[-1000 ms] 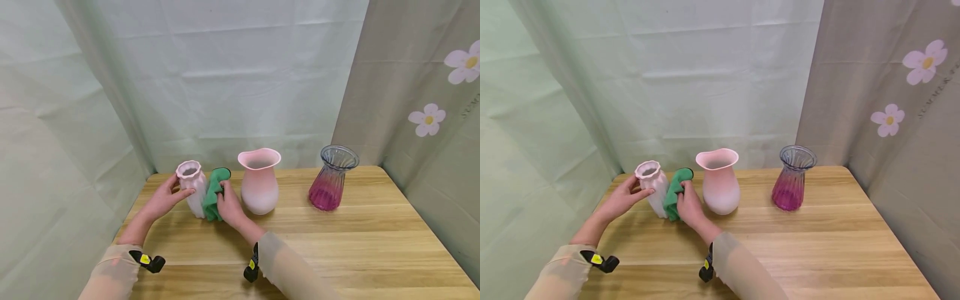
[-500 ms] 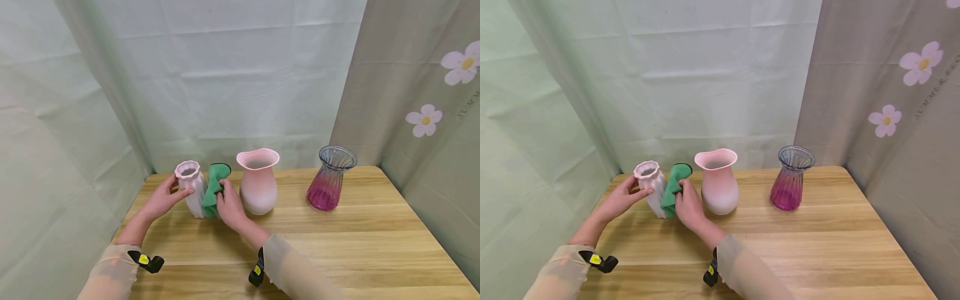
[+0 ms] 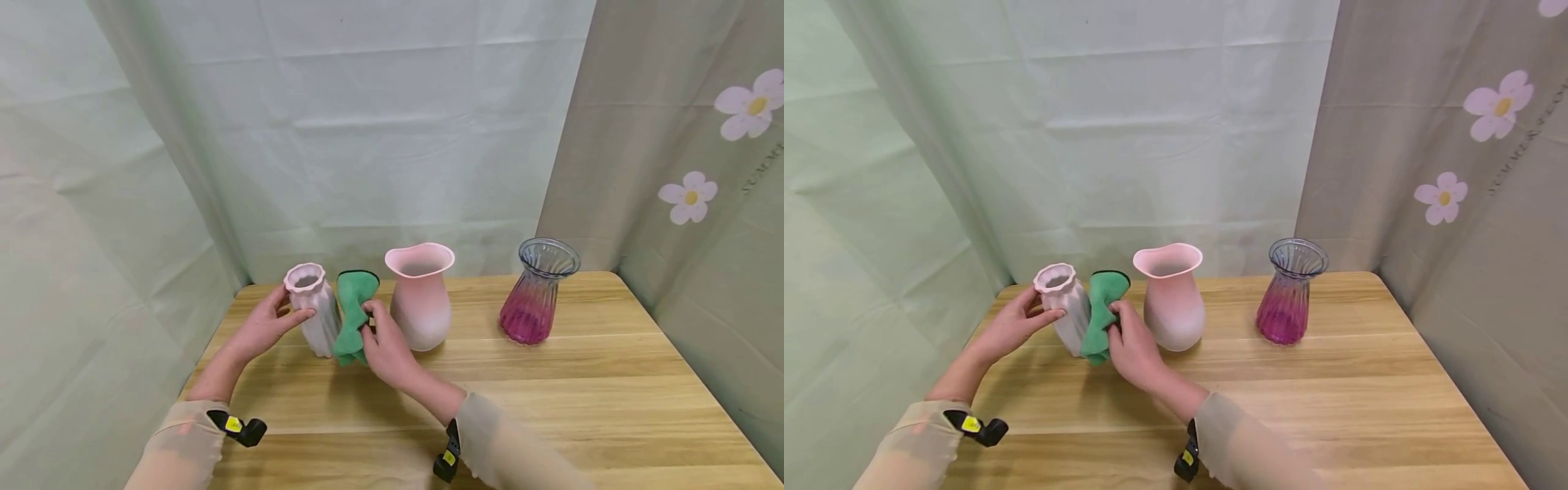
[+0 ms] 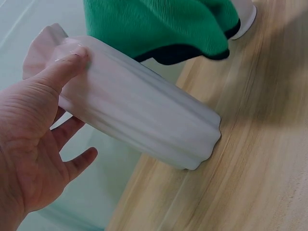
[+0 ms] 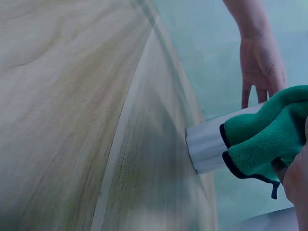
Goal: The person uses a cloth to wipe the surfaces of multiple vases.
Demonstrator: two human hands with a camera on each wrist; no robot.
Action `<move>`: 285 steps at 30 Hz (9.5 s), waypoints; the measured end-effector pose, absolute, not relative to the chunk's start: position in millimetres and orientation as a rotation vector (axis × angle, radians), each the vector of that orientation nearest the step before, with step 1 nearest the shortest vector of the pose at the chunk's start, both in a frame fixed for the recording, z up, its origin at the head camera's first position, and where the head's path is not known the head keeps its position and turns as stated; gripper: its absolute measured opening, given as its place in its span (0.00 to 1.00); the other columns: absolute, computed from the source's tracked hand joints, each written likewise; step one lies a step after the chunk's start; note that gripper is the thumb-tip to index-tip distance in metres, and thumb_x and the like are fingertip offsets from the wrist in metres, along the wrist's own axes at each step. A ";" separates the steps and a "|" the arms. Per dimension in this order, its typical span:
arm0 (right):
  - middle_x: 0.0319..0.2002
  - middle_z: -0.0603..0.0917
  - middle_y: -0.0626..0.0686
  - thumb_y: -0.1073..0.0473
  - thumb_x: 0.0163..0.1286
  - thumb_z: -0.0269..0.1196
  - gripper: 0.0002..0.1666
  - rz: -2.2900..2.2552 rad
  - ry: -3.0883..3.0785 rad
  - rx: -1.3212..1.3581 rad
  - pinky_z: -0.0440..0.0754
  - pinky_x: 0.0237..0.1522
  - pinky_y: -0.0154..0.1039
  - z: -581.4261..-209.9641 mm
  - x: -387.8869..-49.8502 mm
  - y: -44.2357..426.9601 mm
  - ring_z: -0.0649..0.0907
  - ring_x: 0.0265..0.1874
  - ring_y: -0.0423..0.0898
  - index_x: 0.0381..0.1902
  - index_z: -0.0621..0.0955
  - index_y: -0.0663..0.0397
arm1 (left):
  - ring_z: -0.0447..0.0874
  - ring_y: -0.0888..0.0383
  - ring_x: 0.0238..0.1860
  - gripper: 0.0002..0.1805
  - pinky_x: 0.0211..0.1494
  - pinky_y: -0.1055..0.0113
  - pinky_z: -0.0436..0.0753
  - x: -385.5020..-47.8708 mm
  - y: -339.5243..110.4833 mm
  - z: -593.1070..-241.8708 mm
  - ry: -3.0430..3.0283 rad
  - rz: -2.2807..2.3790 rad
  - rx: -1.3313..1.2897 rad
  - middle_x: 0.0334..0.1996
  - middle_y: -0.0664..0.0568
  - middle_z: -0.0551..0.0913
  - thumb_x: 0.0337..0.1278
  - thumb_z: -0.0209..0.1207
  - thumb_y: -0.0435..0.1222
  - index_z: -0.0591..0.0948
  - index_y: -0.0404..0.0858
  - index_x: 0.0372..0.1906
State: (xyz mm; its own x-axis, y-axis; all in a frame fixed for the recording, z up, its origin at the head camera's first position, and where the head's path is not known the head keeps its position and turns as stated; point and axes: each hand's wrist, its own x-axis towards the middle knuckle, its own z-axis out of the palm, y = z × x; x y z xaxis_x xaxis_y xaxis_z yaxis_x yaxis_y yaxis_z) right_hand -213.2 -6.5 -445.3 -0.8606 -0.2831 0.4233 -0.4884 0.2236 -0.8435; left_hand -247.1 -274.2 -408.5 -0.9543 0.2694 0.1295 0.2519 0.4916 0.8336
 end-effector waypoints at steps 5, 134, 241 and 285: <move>0.57 0.76 0.56 0.71 0.78 0.48 0.13 1.839 -2.211 0.826 0.82 0.54 0.41 -440.2 -201.1 9.3 0.77 0.56 0.47 0.56 0.69 0.56 | 0.64 0.40 0.73 0.42 0.72 0.36 0.65 -248.0 -274.5 -409.7 2.698 1.507 0.474 0.72 0.41 0.68 0.68 0.66 0.46 0.60 0.43 0.79; 0.56 0.80 0.58 0.58 0.78 0.61 0.17 1.889 -2.159 0.409 0.76 0.62 0.54 -410.1 -250.9 136.8 0.77 0.60 0.53 0.60 0.76 0.56 | 0.78 0.54 0.60 0.29 0.70 0.47 0.71 -285.8 -99.0 -388.4 2.473 1.717 0.782 0.56 0.52 0.83 0.62 0.71 0.45 0.76 0.45 0.65; 0.59 0.79 0.59 0.55 0.81 0.57 0.16 1.911 -2.281 0.267 0.78 0.56 0.49 -419.0 -243.2 141.9 0.77 0.59 0.53 0.60 0.76 0.56 | 0.78 0.54 0.61 0.28 0.71 0.44 0.69 -284.9 -99.1 -389.4 2.489 1.684 0.783 0.57 0.53 0.83 0.62 0.71 0.45 0.77 0.46 0.65; 0.60 0.77 0.60 0.60 0.82 0.54 0.17 1.885 -2.209 0.202 0.73 0.58 0.33 -412.3 -235.9 184.3 0.75 0.59 0.50 0.62 0.72 0.63 | 0.74 0.52 0.57 0.49 0.61 0.57 0.77 -253.4 -30.1 -408.0 2.850 2.170 0.126 0.58 0.47 0.71 0.41 0.81 0.48 0.65 0.38 0.66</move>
